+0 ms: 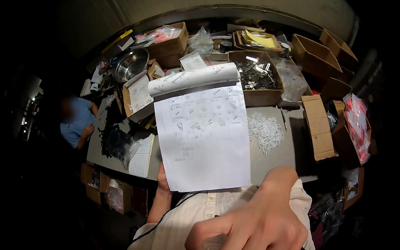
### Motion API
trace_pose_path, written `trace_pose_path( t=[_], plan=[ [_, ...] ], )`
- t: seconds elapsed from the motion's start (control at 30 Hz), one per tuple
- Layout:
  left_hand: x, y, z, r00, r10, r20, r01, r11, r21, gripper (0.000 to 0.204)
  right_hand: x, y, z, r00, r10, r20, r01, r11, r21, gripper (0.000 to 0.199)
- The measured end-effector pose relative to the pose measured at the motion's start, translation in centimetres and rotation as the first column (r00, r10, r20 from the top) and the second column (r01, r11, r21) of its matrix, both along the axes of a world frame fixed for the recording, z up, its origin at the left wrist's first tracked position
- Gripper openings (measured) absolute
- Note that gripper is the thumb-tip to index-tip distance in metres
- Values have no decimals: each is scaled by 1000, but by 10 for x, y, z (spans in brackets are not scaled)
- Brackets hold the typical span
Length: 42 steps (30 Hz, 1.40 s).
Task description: The person sorts small metallic fasteners from a metal bowl onto a table, then places them into small plastic bags. They also handle a document and move a cardboard box while working at a cluttered table.
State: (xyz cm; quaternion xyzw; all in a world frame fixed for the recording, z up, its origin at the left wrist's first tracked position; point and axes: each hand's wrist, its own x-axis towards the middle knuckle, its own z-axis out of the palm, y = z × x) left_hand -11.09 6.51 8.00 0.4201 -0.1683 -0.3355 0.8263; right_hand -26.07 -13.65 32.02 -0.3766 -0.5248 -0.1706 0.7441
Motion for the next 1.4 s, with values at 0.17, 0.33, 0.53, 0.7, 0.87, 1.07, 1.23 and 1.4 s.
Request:
trace_pose_path(
  t=[0.17, 0.33, 0.53, 0.7, 0.87, 1.07, 1.23, 1.4],
  plan=[
    [-6, 2, 7, 999, -45, -27, 41, 993, -112, 47, 8, -9, 5, 989, 109, 104, -88, 978, -190, 34],
    [-7, -3, 9, 992, -39, -123, 28, 995, -91, 50, 4, -15, -10, 949, 4, 317, 102, 943, -317, 27],
    [-8, 0, 7, 994, -48, -98, 39, 996, -83, 51, 12, -17, -12, 845, -61, 532, 202, 956, -212, 26],
    [-10, -1, 11, 991, -82, -103, 76, 995, -66, 54, 4, -9, -17, 977, 74, 202, -37, 983, -182, 28],
    [-15, 0, 10, 987, -37, -153, 21, 995, -100, 50, 8, -5, -7, 985, 22, 173, 5, 988, -156, 35],
    [-16, -1, 14, 990, -60, -127, 45, 992, -118, 51, 3, 12, -25, 969, -104, 225, 76, 989, 130, 21],
    [-20, 1, 12, 985, -30, -169, 10, 993, -119, 51, 14, -8, -10, 979, 109, 175, -85, 987, -137, 18],
    [-18, 2, 10, 993, -57, -106, 48, 995, -85, 54, 1, 42, -36, 985, -137, 103, 74, 883, 463, 20]
  ],
)
